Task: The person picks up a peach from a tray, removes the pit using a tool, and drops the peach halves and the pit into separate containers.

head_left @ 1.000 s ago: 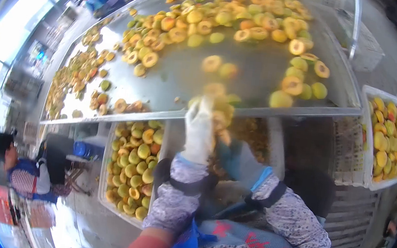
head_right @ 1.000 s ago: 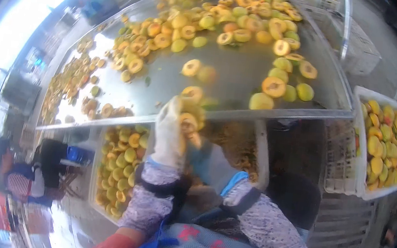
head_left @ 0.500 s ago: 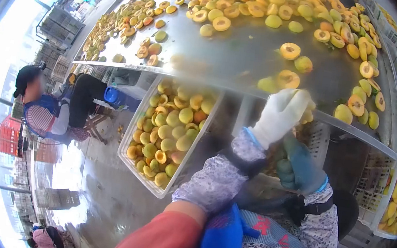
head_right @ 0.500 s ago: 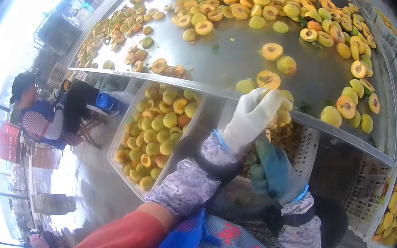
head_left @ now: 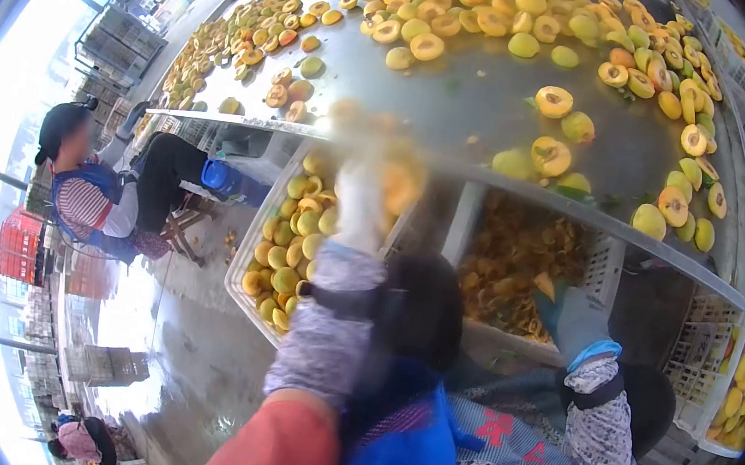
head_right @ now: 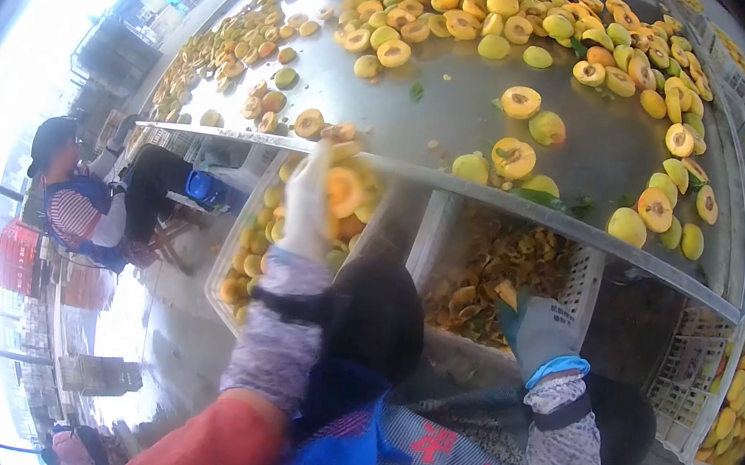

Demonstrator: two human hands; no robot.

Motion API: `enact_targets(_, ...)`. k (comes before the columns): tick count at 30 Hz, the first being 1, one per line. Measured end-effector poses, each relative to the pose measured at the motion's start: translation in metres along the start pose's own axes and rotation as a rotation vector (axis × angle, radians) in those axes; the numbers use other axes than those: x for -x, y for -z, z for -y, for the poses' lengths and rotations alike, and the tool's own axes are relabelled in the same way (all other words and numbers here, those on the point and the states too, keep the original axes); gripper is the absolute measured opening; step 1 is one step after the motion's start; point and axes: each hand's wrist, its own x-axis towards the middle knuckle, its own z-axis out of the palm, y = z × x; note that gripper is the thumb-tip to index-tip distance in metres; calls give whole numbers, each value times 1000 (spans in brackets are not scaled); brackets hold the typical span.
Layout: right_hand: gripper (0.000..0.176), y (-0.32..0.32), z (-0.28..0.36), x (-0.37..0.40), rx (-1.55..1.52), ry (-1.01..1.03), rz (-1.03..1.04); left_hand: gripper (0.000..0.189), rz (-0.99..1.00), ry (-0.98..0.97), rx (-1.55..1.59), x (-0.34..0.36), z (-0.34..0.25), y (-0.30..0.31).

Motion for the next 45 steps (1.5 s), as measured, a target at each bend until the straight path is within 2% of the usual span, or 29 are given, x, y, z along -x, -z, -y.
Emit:
enact_targets(1,34,11,12,-1,-7,-76,16,33,-86,74,-38,9,-17,7)
enact_targets(3,32,13,21,1,-3,-74,3,26,-252,-575,-1029,-17,45,67)
enact_targets(6,31,6,23,-2,-40,-50,-10,20,131,-749,-1207,-19,107,108)
enact_targets(8,32,1,19,-7,-55,-34,-31,30,66,-895,-1548,-18,158,132)
enact_targets(10,33,-4,14,-5,-48,-29,-50,28,120,-926,-1636,-15,172,139)
enact_targets(11,33,-1,16,-5,-47,-25,-55,21,184,-892,-1552,-20,164,145)
enact_targets(13,33,10,25,-7,-53,-29,-75,36,382,-474,-1546,-27,121,141)
enact_targets(16,35,16,32,-9,-73,-11,-36,42,-62,-340,-1177,-25,69,99)
enact_targets(17,36,12,31,-9,-56,-6,-35,43,-119,-627,-1206,-47,89,104)
enact_targets(19,37,4,30,-8,-21,1,-44,44,-115,-776,-1518,-67,134,112)
enact_targets(20,38,8,29,-10,-44,-14,-30,44,-116,-855,-1675,-69,133,101)
enact_targets(21,38,12,30,-11,-71,-24,-14,47,19,-586,-1590,-65,131,97)
enact_targets(24,39,9,28,-14,-115,-13,-41,55,208,-111,-1434,-72,112,85)
enact_targets(27,40,6,27,-12,-107,-17,-40,59,99,-512,-1609,-80,111,97)
enact_targets(28,41,8,27,-9,-90,-41,-36,68,-19,-732,-1664,-68,107,93)
enact_targets(29,39,7,26,-5,-90,-40,-4,80,191,-637,-1676,-77,137,117)
enact_targets(30,38,10,25,-5,-93,-33,17,75,285,-530,-1552,-81,148,130)
enact_targets(31,37,21,26,-6,-118,-31,-11,77,345,-528,-1378,-80,141,132)
enact_targets(32,37,27,30,-6,-153,-16,-25,72,367,-480,-1393,-83,139,140)
enact_targets(33,36,32,32,-6,-191,8,-39,71,403,-263,-1409,-66,103,116)
enact_targets(34,36,34,31,-5,-211,-8,-60,65,326,-94,-1431,-60,81,103)
enact_targets(36,35,36,29,-4,-254,-24,-94,52,-65,-274,-1142,-54,68,86)
enact_targets(39,34,42,27,0,-272,-61,-61,38,-357,-407,-946,-15,21,17)
enact_targets(42,32,53,25,6,-303,-22,-69,35,116,-282,-682,-24,1,-14)
enact_targets(44,31,53,23,7,-298,-13,-67,36,302,-520,-611,-27,-3,-64)
enact_targets(45,30,52,23,8,-297,-6,-65,38,349,-574,-642,-31,-13,-98)
